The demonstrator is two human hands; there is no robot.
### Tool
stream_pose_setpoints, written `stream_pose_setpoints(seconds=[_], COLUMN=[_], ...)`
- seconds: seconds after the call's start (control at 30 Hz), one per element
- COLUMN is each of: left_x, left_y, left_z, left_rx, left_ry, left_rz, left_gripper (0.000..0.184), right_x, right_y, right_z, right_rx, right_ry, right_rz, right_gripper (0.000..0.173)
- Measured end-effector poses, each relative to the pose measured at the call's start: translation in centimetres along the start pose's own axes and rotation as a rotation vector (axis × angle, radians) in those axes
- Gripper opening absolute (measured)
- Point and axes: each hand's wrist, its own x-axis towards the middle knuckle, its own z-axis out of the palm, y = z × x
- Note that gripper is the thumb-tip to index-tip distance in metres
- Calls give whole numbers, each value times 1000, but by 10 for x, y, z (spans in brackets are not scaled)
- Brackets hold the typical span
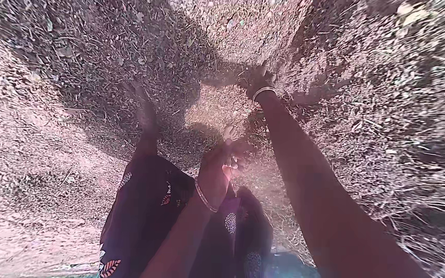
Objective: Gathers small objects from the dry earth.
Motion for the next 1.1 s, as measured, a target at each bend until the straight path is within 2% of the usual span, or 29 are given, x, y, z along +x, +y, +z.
stream_pose_setpoints(seconds=[0.07, 0.13, 0.23, 0.3, 0.33, 0.4, 0.43, 0.53, 0.57, 0.63, 0.7, 0.73, 0.8, 0.87, 0.9, 0.97, 1.03, 1.1], left_x=[1, 0, 2, 3, 4, 4, 3, -1, -1, -1, -1, -1, 1, 0, 0, -1, -3, -1], left_y=[2, 2, -2, -5, -6, -8, -7, -2, 0, 3, 1, -1, -6, -7, -5, -3, -4, -6], left_z=[3, 3, -3, -7, -7, -8, -6, 1, 3, 2, -1, -3, -7, -6, -5, -5, -8, -9], left_rx=[2, 11, 26, 29, 30, 34, 41, 33, 33, 34, 33, 26, 28, 14, 5, 8, 18, 18], left_ry=[-4, -1, -4, 6, 11, 15, 11, 27, 22, 13, 21, 17, -9, -12, -7, 2, -5, -9], left_rz=[20, 23, 17, -8, -15, -25, -19, 5, 15, 26, 17, 15, 19, 5, 4, 4, 4, 16], left_gripper=[41, 41, 40, 38, 37, 37, 38, 40, 41, 41, 40, 40, 41, 41, 40, 40, 39, 39], right_x=[-13, -22, -2, 29, 38, 35, 27, 3, -1, -6, -3, 7, 23, 18, 10, -10, -13, 4], right_y=[-4, -5, -5, 1, 2, -5, -11, 4, 14, 29, 32, 30, 17, -4, -16, -30, -26, -16], right_z=[7, -5, -42, -48, -43, -24, -17, -7, -9, -20, -21, -13, 12, 29, 30, 26, 23, 11], right_rx=[122, 297, 363, 365, 330, 246, 276, 625, 721, 688, 646, 676, 789, 1083, 1150, 1058, 931, 783], right_ry=[-104, -58, 284, 416, 404, 265, 202, 145, 172, 298, 303, 276, 251, 240, 252, 317, 376, 383], right_rz=[-163, -180, -79, 47, 108, 190, 166, -52, -83, -34, 166, 205, 114, -79, -168, -253, -116, 126], right_gripper=[73, 55, 57, 74, 85, 100, 98, 51, 45, 52, 51, 54, 52, 46, 44, 30, 23, 24])
